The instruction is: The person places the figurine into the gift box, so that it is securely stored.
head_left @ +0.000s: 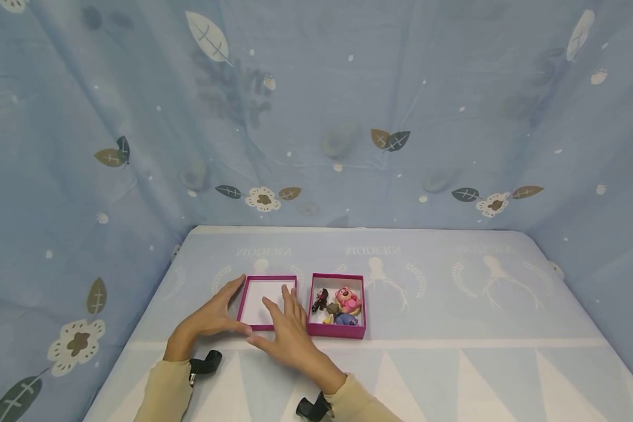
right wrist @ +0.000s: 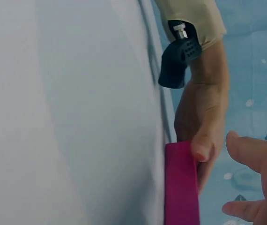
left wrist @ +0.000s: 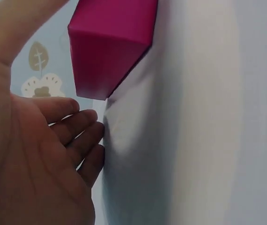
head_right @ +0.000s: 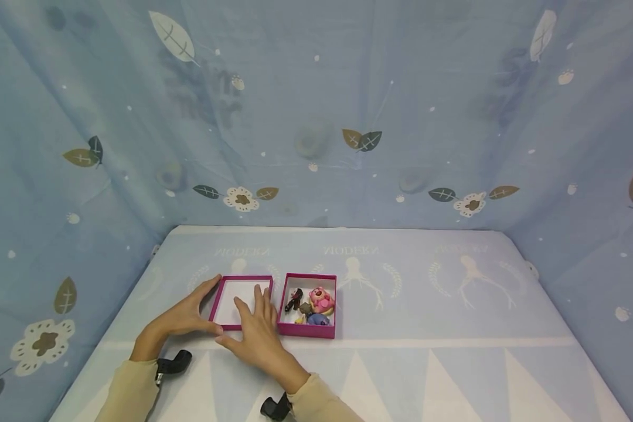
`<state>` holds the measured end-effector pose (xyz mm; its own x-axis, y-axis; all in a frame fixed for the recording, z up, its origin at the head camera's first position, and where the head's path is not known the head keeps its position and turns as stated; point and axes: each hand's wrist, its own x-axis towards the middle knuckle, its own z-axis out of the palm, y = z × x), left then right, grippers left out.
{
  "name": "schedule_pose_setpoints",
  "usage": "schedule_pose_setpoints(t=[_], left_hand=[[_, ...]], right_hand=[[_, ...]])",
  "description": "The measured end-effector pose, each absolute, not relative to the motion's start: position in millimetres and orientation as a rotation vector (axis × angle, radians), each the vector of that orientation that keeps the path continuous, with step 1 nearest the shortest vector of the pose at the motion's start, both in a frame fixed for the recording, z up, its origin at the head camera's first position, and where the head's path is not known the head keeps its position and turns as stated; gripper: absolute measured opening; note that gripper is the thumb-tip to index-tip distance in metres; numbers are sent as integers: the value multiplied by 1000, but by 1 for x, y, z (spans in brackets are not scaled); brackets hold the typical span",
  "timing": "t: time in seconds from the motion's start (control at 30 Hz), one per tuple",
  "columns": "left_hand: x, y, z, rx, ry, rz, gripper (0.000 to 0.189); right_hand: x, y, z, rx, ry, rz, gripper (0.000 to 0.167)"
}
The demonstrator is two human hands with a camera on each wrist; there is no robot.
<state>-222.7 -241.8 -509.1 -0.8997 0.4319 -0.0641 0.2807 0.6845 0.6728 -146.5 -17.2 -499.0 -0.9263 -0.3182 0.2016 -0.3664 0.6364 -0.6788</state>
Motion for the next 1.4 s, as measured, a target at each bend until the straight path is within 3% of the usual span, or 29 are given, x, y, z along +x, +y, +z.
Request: schedule_pose_setpoints(t=[0.4,0.87,1.4], left_hand=[[-225,-247,-513,601,2572,1112,122],[-225,-249,-514,620,2570,1124,122],[-221,-247,-500,518,2617,1072,123]], right_hand=[[-150,-20,-513,403,-2722,1426,71],[-154,-18,-517,343,-2759,1564,97],[-155,-19,-510,414,-2676,1552,85]])
